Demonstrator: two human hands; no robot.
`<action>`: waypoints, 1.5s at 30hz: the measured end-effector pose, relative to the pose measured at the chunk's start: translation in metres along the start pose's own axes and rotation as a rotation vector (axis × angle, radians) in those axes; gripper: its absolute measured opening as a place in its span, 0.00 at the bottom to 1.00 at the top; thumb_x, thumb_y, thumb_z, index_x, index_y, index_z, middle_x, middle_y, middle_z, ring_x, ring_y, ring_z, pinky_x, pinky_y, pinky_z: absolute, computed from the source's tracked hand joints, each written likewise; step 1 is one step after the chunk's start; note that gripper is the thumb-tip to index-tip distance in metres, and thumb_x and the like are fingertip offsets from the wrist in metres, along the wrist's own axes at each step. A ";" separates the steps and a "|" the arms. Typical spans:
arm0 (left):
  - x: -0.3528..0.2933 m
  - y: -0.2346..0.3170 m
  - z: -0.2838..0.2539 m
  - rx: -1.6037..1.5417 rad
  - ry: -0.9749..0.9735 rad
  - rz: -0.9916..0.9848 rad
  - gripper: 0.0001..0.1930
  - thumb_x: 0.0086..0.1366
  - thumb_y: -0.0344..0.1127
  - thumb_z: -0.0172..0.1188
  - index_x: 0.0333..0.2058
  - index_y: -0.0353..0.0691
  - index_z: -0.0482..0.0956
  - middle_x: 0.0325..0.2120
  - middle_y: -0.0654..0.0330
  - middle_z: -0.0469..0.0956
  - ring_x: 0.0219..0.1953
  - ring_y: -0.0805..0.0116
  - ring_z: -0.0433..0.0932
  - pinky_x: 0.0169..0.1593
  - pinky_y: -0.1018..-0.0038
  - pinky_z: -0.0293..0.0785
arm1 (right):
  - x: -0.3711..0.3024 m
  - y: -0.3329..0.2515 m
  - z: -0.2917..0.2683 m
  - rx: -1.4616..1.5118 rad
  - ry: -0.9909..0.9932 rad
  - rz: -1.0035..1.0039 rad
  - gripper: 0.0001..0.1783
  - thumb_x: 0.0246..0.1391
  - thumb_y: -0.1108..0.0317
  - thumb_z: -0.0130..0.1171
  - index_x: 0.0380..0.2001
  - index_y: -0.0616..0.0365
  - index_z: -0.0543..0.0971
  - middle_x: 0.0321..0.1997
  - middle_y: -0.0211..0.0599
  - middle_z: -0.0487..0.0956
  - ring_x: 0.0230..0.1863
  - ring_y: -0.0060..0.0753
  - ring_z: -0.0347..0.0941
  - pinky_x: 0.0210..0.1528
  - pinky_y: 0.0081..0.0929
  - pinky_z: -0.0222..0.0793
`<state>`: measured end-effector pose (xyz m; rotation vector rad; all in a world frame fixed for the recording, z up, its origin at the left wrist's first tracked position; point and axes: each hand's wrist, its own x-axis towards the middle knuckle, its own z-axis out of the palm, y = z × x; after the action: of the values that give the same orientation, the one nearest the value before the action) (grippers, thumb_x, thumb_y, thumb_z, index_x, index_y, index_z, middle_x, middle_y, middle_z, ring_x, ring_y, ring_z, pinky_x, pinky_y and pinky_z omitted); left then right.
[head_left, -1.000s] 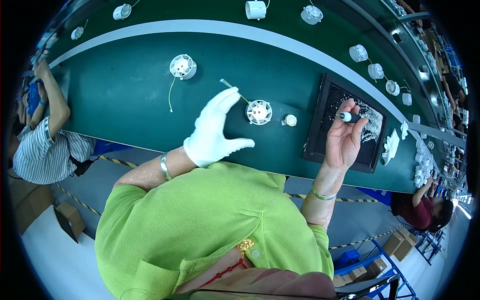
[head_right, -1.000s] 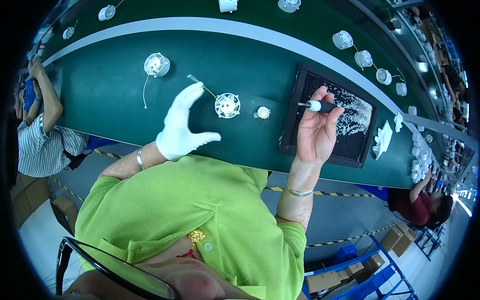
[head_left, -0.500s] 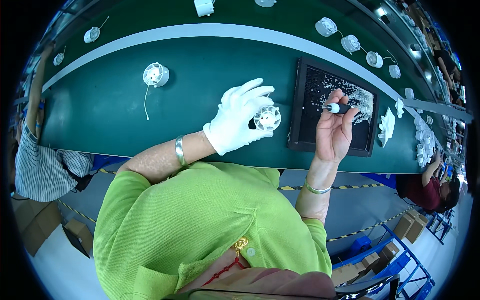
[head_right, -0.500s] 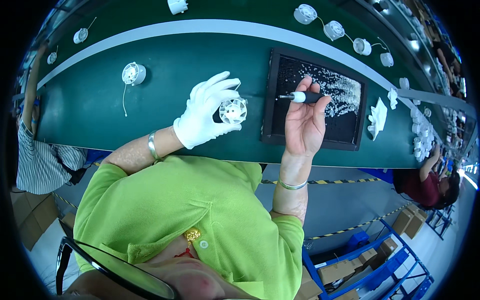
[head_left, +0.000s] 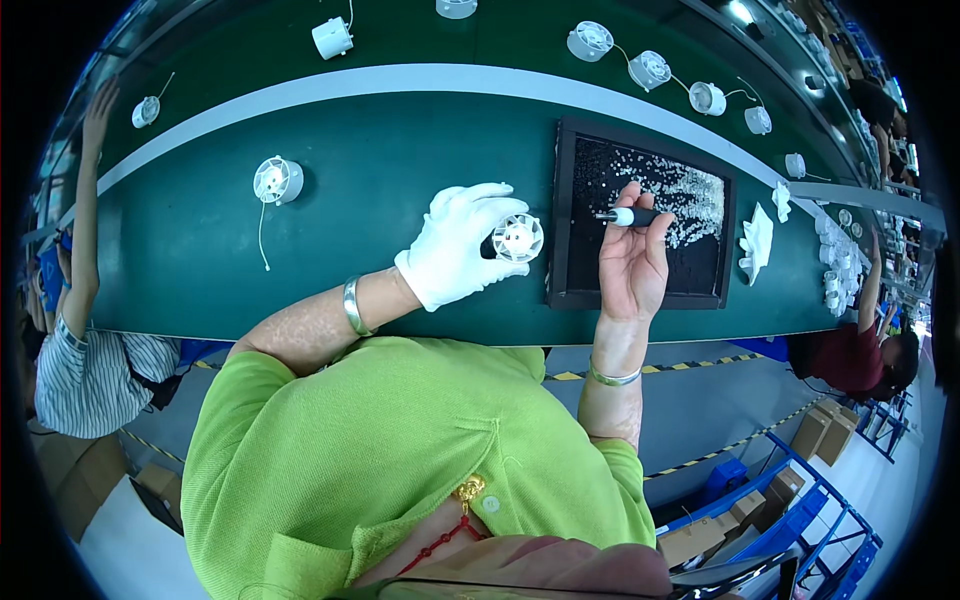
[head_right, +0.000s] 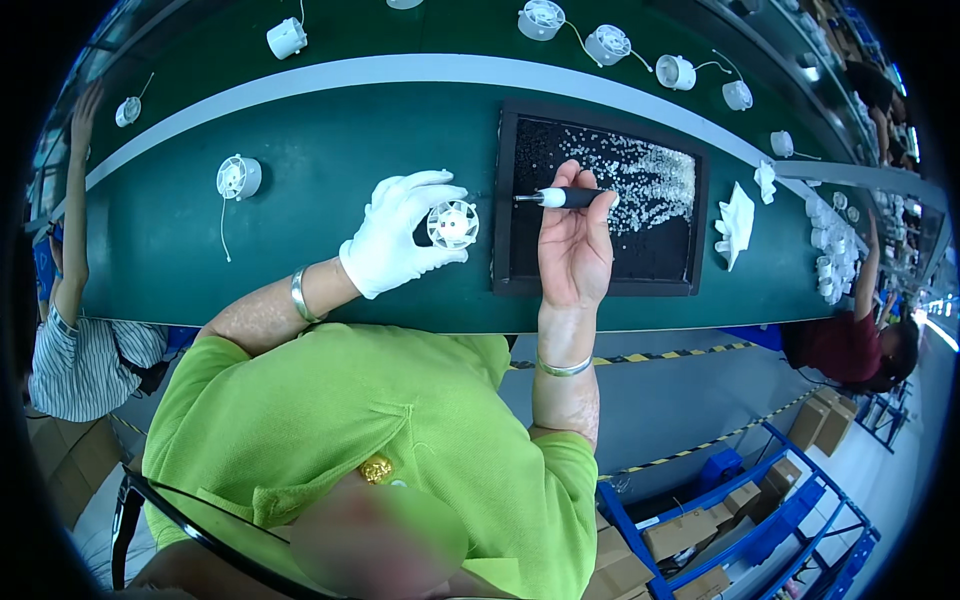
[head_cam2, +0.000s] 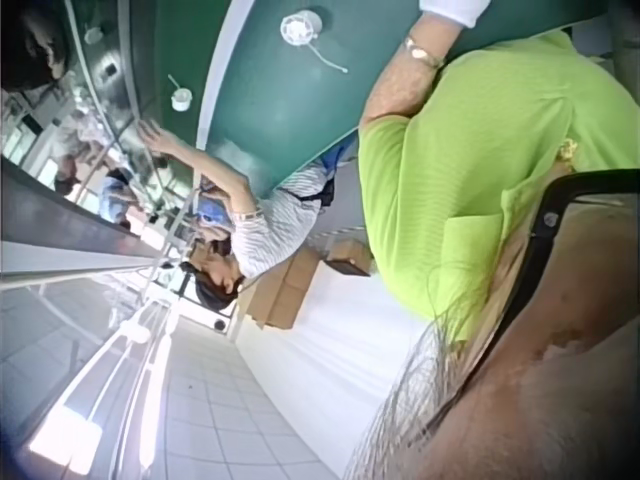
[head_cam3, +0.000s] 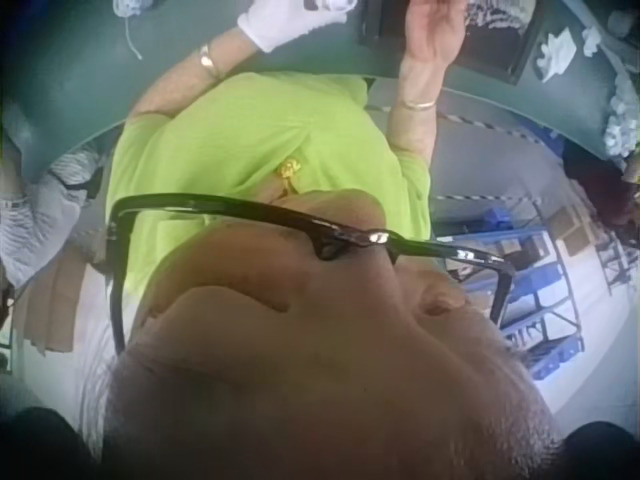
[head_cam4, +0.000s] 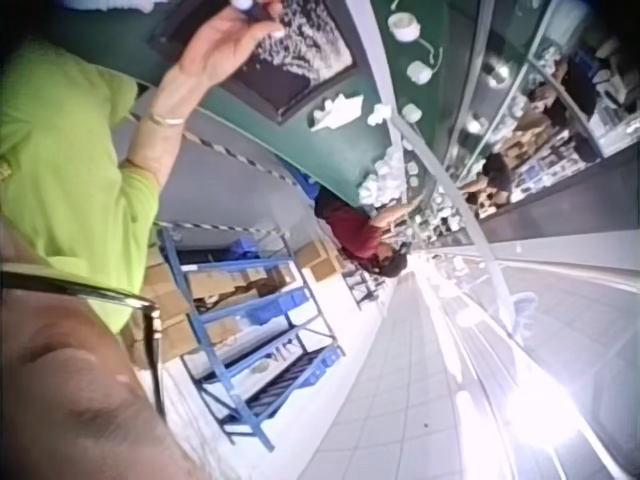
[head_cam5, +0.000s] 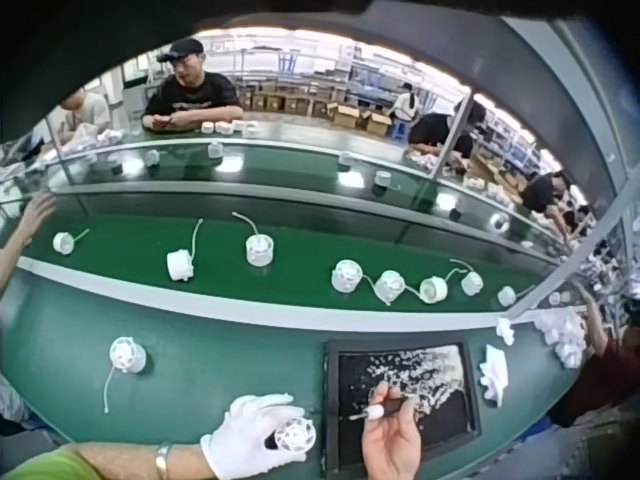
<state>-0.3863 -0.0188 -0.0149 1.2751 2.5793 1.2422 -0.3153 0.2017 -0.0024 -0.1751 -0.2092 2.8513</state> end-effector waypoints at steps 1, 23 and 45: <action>-0.001 0.000 0.000 -0.022 0.007 -0.018 0.34 0.40 0.42 0.74 0.49 0.49 0.73 0.52 0.58 0.69 0.51 0.58 0.66 0.57 0.65 0.56 | 0.001 0.000 0.000 -0.002 -0.002 0.003 0.19 0.63 0.62 0.47 0.46 0.71 0.72 0.54 0.53 0.71 0.54 0.43 0.71 0.60 0.36 0.69; 0.005 0.003 -0.007 -0.005 -0.024 -0.051 0.33 0.40 0.42 0.74 0.48 0.47 0.75 0.49 0.57 0.73 0.51 0.60 0.70 0.55 0.65 0.59 | 0.017 0.040 0.028 0.053 -0.032 0.039 0.14 0.65 0.63 0.45 0.47 0.62 0.69 0.45 0.38 0.69 0.38 0.26 0.63 0.45 0.25 0.62; 0.003 -0.001 -0.004 -0.015 0.008 -0.046 0.30 0.41 0.43 0.72 0.46 0.46 0.76 0.47 0.57 0.74 0.52 0.61 0.69 0.55 0.65 0.58 | 0.019 0.077 0.035 -0.650 0.074 -0.329 0.29 0.63 0.42 0.41 0.19 0.55 0.61 0.23 0.32 0.64 0.12 0.14 0.44 0.13 0.13 0.42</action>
<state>-0.3898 -0.0196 -0.0121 1.2039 2.5836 1.2589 -0.3589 0.1294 0.0182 -0.3357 -1.0387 2.3517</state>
